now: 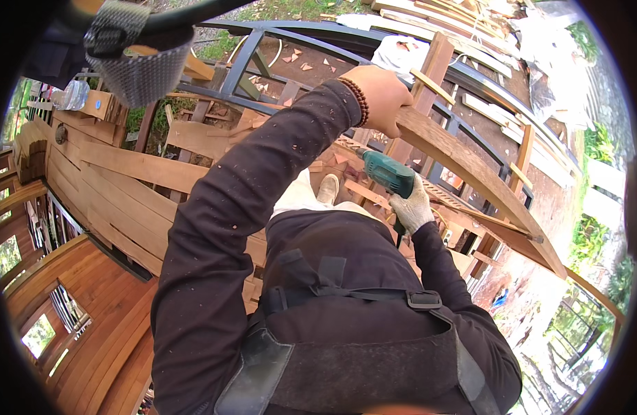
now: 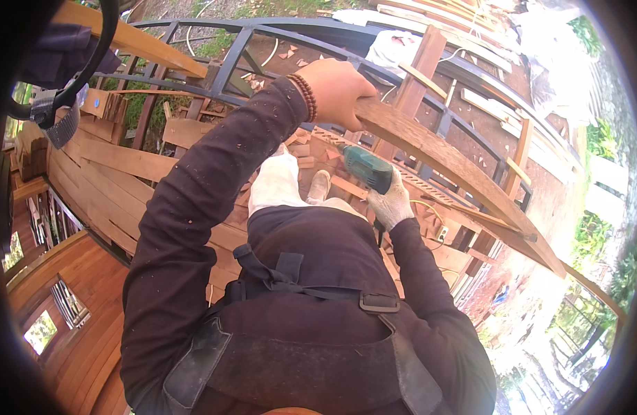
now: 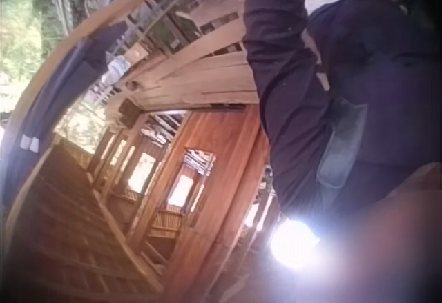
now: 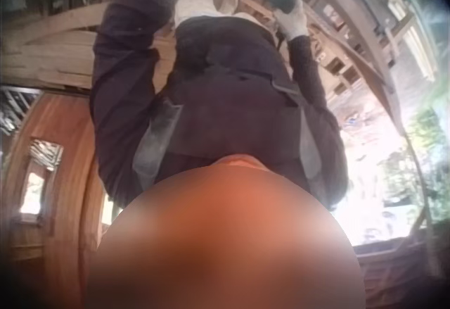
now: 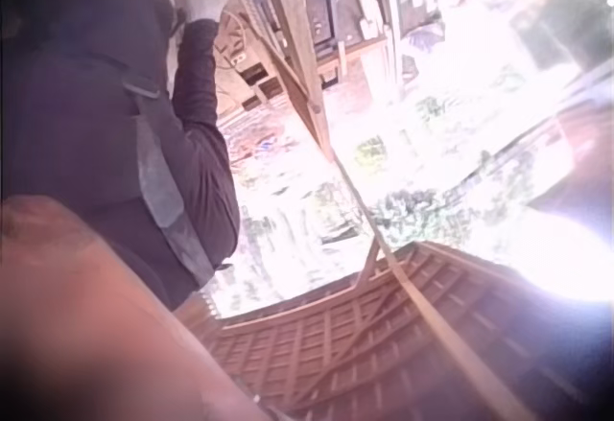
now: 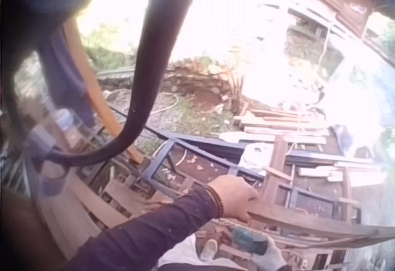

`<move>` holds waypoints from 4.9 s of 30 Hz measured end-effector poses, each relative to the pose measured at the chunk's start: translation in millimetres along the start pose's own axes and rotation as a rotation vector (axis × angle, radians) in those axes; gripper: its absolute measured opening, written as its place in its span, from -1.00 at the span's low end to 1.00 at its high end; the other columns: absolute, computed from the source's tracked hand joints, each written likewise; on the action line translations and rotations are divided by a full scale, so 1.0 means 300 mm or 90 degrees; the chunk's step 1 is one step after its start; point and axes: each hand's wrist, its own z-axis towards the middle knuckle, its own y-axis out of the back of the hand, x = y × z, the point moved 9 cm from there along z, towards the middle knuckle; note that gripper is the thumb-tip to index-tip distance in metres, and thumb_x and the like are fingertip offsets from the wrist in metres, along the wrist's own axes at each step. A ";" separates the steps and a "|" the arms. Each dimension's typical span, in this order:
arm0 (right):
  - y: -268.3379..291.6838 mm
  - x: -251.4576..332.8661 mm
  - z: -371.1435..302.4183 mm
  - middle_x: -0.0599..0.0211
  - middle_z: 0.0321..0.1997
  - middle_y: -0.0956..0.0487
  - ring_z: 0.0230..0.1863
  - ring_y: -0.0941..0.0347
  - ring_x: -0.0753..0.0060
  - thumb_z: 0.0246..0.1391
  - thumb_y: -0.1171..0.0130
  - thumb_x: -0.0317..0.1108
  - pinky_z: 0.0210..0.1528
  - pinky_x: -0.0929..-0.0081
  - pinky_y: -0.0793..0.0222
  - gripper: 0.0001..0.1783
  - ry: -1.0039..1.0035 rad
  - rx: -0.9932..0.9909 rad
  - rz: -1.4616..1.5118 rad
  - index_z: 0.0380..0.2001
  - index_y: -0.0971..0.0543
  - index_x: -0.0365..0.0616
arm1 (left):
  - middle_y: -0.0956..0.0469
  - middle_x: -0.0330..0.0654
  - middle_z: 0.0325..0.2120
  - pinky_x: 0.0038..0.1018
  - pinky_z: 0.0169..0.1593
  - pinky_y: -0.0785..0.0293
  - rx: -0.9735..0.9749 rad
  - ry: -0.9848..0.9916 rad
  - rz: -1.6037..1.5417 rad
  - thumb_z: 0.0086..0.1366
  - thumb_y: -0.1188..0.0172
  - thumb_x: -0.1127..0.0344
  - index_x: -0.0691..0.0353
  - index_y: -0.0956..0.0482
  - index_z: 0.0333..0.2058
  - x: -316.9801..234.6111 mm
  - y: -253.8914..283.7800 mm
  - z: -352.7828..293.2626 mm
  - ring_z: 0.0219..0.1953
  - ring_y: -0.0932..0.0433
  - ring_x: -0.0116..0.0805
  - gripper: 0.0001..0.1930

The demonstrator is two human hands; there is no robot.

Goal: The person uses a power drill to fasten a wooden slat onto a metal frame. They then pick up a second wooden piece, align it with the frame, and attempt to fit it into place.

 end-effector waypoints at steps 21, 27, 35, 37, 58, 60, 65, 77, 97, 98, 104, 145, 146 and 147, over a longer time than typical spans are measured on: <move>0.048 -0.123 0.016 0.17 0.05 -0.65 -0.04 -0.64 0.32 0.05 -0.25 -0.48 0.05 0.35 -0.57 -0.29 -0.128 0.034 0.089 0.31 -0.34 -0.17 | -0.72 -0.01 -0.41 -0.12 -0.09 -0.67 -0.023 0.001 -0.018 0.00 -0.43 -0.03 0.08 -0.73 -0.27 -0.022 -0.005 0.021 -0.25 -0.72 0.04 -0.62; 0.046 -0.098 0.063 0.13 -0.07 -0.66 -0.26 -0.64 0.33 0.04 -0.23 -0.45 -0.17 0.38 -0.59 -0.32 -0.097 0.030 0.019 0.28 -0.36 -0.17 | -0.72 -0.02 -0.40 -0.13 -0.08 -0.67 -0.005 0.010 -0.027 0.00 -0.43 -0.01 0.07 -0.73 -0.25 -0.021 0.002 0.012 -0.25 -0.72 0.03 -0.61; 0.089 -0.095 0.042 0.20 -0.23 -0.64 -0.46 -0.58 0.43 0.02 -0.24 -0.44 -0.37 0.39 -0.57 -0.36 -0.138 0.042 0.090 0.23 -0.38 -0.17 | -0.73 -0.02 -0.39 -0.12 -0.07 -0.67 -0.001 0.013 -0.028 0.01 -0.42 -0.03 0.05 -0.74 -0.21 -0.023 -0.001 0.013 -0.25 -0.72 0.03 -0.60; 0.091 -0.127 0.049 0.23 -0.26 -0.62 -0.48 -0.56 0.44 0.02 -0.24 -0.45 -0.40 0.40 -0.55 -0.37 -0.136 0.042 0.110 0.21 -0.38 -0.17 | -0.73 -0.02 -0.37 -0.13 -0.06 -0.67 0.003 0.016 -0.017 0.01 -0.42 -0.03 0.05 -0.75 -0.19 -0.024 -0.001 0.013 -0.24 -0.72 0.02 -0.58; 0.124 0.020 0.185 0.24 -0.47 -0.61 -0.54 -0.56 0.38 0.02 -0.22 -0.39 -0.45 0.33 -0.54 -0.60 -0.074 0.081 -0.042 -0.04 -0.52 -0.28 | -0.72 -0.01 -0.39 -0.13 -0.07 -0.66 -0.002 0.016 -0.028 -0.03 -0.44 -0.05 0.09 -0.74 -0.21 -0.020 0.000 0.023 -0.26 -0.72 0.05 -0.55; 0.110 -0.018 0.109 0.21 -0.38 -0.60 -0.55 -0.54 0.41 0.01 -0.21 -0.46 -0.47 0.39 -0.54 -0.44 -0.135 0.070 0.045 0.13 -0.38 -0.25 | -0.73 0.00 -0.38 -0.14 -0.06 -0.66 0.002 0.019 -0.024 -0.02 -0.44 -0.04 0.10 -0.74 -0.19 -0.023 0.005 0.020 -0.26 -0.72 0.05 -0.54; 0.109 -0.047 0.054 0.22 -0.33 -0.61 -0.56 -0.52 0.45 -0.01 -0.22 -0.49 -0.52 0.40 -0.51 -0.42 -0.172 0.063 0.138 0.14 -0.36 -0.23 | -0.74 -0.01 -0.33 -0.15 -0.04 -0.66 0.002 0.015 -0.008 -0.02 -0.44 -0.05 0.08 -0.75 -0.10 -0.012 -0.019 0.023 -0.23 -0.73 0.02 -0.49; 0.131 -0.089 0.215 0.14 -0.39 -0.62 -0.54 -0.58 0.36 -0.11 -0.28 -0.43 -0.47 0.38 -0.60 -0.42 -0.218 0.151 0.006 0.04 -0.46 -0.37 | -0.73 -0.02 -0.35 -0.16 -0.06 -0.66 0.009 0.008 -0.005 -0.02 -0.46 -0.06 0.06 -0.75 -0.14 -0.014 -0.015 0.032 -0.23 -0.72 0.01 -0.51; -0.005 0.140 0.321 -0.08 0.09 -0.65 0.18 -0.57 -0.10 0.00 -0.24 -0.06 0.23 0.09 -0.46 -0.42 0.082 0.215 -0.430 0.08 -0.59 -0.12 | -0.69 0.03 -0.45 -0.13 -0.12 -0.64 -0.026 -0.005 -0.017 -0.01 -0.44 -0.04 0.14 -0.70 -0.30 -0.025 0.006 0.024 -0.31 -0.71 0.06 -0.59; -0.017 0.138 0.333 -0.07 0.09 -0.65 0.18 -0.56 -0.09 0.01 -0.24 -0.06 0.22 0.09 -0.46 -0.42 0.104 0.210 -0.454 0.08 -0.59 -0.11 | -0.69 0.03 -0.45 -0.13 -0.12 -0.64 -0.028 -0.008 -0.016 -0.01 -0.44 -0.04 0.14 -0.70 -0.30 -0.029 0.009 0.023 -0.31 -0.71 0.06 -0.59; -0.047 0.263 0.331 0.02 -0.07 -0.70 0.01 -0.61 -0.05 -0.03 -0.30 -0.22 0.10 0.09 -0.51 -0.52 0.113 0.231 -0.467 0.01 -0.58 -0.06 | -0.70 0.02 -0.44 -0.13 -0.08 -0.63 -0.032 -0.012 -0.024 -0.01 -0.44 -0.02 0.14 -0.73 -0.25 -0.019 -0.001 0.028 -0.28 -0.70 0.06 -0.58; -0.153 0.268 0.414 0.03 -0.01 -0.69 0.05 -0.61 -0.07 0.01 -0.29 -0.22 0.12 0.09 -0.50 -0.54 0.167 0.271 -0.497 0.02 -0.59 -0.06 | -0.73 0.01 -0.32 -0.12 0.02 -0.62 -0.041 -0.010 0.010 0.06 -0.44 -0.07 0.14 -0.74 -0.20 -0.036 -0.010 0.020 -0.16 -0.70 0.05 -0.55; -0.155 0.271 0.414 0.03 -0.01 -0.69 0.05 -0.61 -0.07 0.01 -0.29 -0.23 0.13 0.09 -0.50 -0.54 0.169 0.273 -0.499 0.02 -0.59 -0.06 | -0.73 0.01 -0.33 -0.12 0.02 -0.62 -0.041 -0.011 0.008 0.06 -0.44 -0.06 0.13 -0.74 -0.20 -0.034 -0.012 0.020 -0.16 -0.70 0.05 -0.55; -0.159 0.271 0.413 0.03 -0.01 -0.69 0.05 -0.61 -0.07 0.01 -0.29 -0.23 0.13 0.09 -0.50 -0.54 0.169 0.275 -0.499 0.02 -0.59 -0.06 | -0.72 0.01 -0.33 -0.12 0.02 -0.62 -0.042 -0.010 0.005 0.06 -0.45 -0.06 0.13 -0.74 -0.20 -0.033 -0.015 0.018 -0.16 -0.70 0.05 -0.55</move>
